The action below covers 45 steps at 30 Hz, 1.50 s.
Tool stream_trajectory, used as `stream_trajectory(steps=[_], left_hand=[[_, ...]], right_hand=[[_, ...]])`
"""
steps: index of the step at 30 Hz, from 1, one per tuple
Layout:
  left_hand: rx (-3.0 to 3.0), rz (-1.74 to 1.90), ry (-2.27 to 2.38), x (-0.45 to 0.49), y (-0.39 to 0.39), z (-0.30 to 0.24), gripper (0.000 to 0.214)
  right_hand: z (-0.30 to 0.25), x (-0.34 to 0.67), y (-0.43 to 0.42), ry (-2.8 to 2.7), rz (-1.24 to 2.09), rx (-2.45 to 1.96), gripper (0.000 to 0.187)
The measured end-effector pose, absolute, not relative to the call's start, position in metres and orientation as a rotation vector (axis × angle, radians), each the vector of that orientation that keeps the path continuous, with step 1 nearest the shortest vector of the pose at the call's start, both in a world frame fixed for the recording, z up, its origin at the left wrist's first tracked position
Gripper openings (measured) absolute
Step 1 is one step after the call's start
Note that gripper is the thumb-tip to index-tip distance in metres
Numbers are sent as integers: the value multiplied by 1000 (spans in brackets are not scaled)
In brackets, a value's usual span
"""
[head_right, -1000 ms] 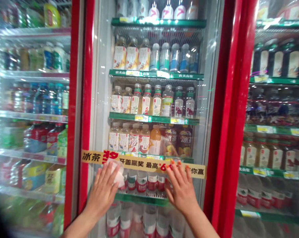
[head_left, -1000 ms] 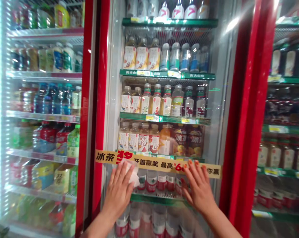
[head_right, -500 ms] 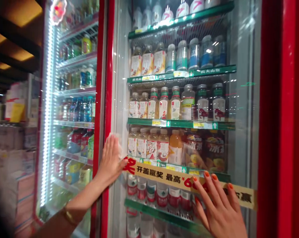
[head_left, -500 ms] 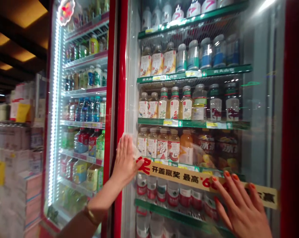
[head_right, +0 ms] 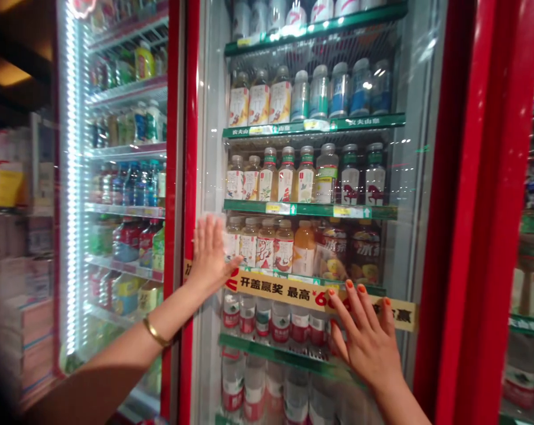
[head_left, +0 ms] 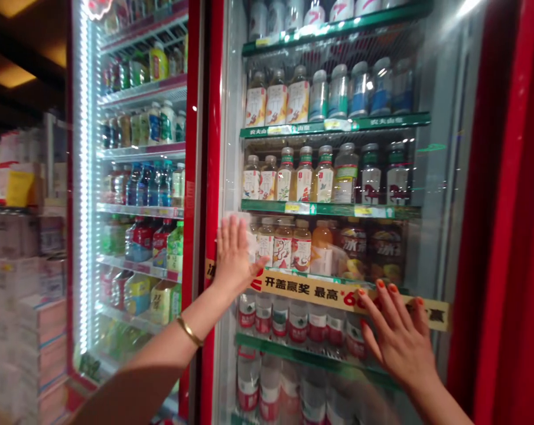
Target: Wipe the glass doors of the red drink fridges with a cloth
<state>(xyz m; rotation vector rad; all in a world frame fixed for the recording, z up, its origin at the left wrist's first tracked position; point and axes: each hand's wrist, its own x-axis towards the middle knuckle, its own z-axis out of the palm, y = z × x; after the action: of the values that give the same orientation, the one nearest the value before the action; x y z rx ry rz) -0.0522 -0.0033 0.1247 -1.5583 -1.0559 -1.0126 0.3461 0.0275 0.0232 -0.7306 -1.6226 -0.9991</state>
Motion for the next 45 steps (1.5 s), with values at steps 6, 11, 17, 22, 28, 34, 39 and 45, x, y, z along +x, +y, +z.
stream_trajectory(steps=[6, 11, 17, 22, 28, 34, 39, 45], left_hand=[[-1817, -522, -660, -46, -14, 142, 103], [-1629, -929, -970, -62, -7, 209, 97], [-2038, -241, -422, -11, -25, 143, 86], [-1824, -551, -746, -9, 1, 208, 100], [-1956, -270, -518, 23, 6, 216, 109], [-1951, -559, -836, 23, 7, 313, 97], [-2143, -356, -561, 63, 11, 238, 106], [-2128, -168, -415, 82, 18, 269, 89]], right_hand=[[28, 346, 25, -1639, -1067, -729, 73], [29, 348, 23, -1639, -1076, -743, 73], [30, 348, 21, -1628, -1043, -737, 71], [31, 347, 19, -1646, -1049, -716, 72], [27, 350, 21, -1632, -1031, -766, 73], [26, 349, 22, -1657, -1048, -775, 76], [13, 356, 17, -1632, -1086, -784, 79], [-12, 370, 22, -1555, -1174, -715, 83]])
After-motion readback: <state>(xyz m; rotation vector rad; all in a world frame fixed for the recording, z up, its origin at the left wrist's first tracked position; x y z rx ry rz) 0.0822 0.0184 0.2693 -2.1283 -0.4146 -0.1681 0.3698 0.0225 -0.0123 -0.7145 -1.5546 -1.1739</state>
